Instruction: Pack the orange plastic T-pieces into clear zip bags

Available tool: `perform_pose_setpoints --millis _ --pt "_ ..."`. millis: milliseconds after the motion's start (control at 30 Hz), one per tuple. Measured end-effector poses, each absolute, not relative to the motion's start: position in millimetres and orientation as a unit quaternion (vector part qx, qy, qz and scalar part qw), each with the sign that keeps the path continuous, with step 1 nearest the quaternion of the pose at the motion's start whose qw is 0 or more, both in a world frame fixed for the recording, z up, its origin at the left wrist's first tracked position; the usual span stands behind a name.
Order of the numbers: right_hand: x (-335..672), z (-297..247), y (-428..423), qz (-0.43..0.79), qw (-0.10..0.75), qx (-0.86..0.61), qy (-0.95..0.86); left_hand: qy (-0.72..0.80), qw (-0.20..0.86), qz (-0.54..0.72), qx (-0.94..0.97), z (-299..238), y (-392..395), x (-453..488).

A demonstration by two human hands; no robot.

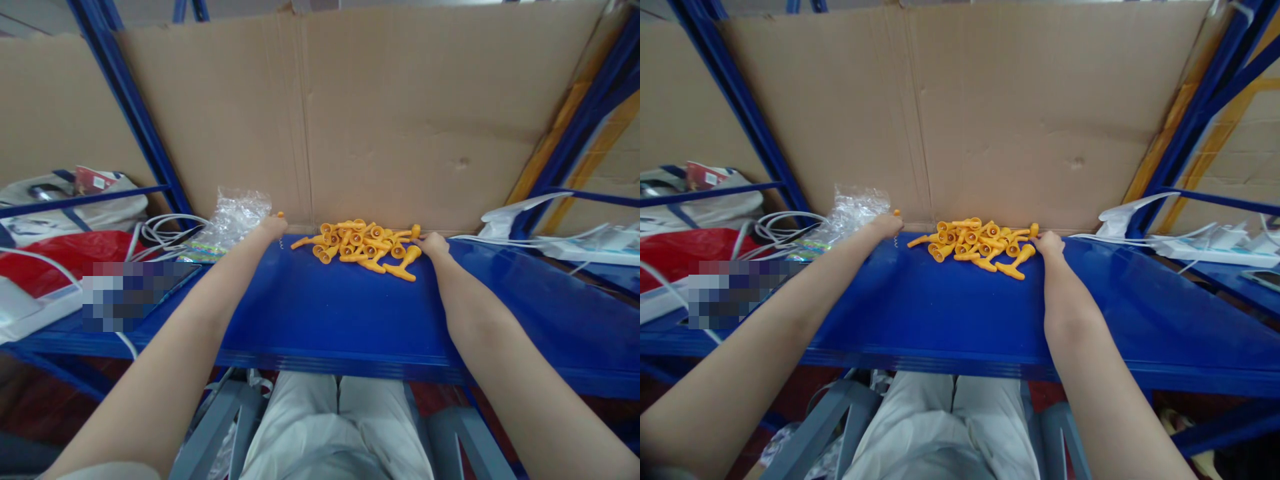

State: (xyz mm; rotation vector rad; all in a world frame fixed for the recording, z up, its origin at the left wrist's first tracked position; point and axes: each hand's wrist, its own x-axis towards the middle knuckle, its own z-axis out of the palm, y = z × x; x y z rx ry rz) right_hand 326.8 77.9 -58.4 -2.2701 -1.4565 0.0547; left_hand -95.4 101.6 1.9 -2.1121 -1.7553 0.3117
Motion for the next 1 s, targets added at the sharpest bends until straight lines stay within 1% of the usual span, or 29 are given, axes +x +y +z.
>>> perform_pose_setpoints --millis 200,333,533,633,833,1000 --pt "324.1 -57.0 75.9 0.007 0.213 -0.815 -0.538 -0.621 0.143 0.107 -0.763 -19.2 104.0 -96.4" --pt "322.3 -55.6 72.3 0.008 0.210 -0.819 -0.534 -0.600 0.113 0.065 -0.789 -23.7 108.5 -104.1" --pt "321.7 -56.3 70.6 0.023 0.220 -0.816 -0.534 -0.605 0.120 0.036 -0.786 -29.7 101.6 -106.1" --pt "322.1 -57.0 70.9 0.022 0.221 -0.815 -0.535 -0.593 0.105 0.054 -0.796 -31.6 93.0 -102.6" --pt "325.2 -59.8 72.3 0.015 0.221 -0.813 -0.538 -0.587 0.071 0.133 -0.795 -40.9 95.9 -110.7" --pt "328.4 -63.0 75.8 0.010 0.224 -0.809 -0.543 -0.623 0.064 0.119 -0.771 -51.2 108.4 -128.3"
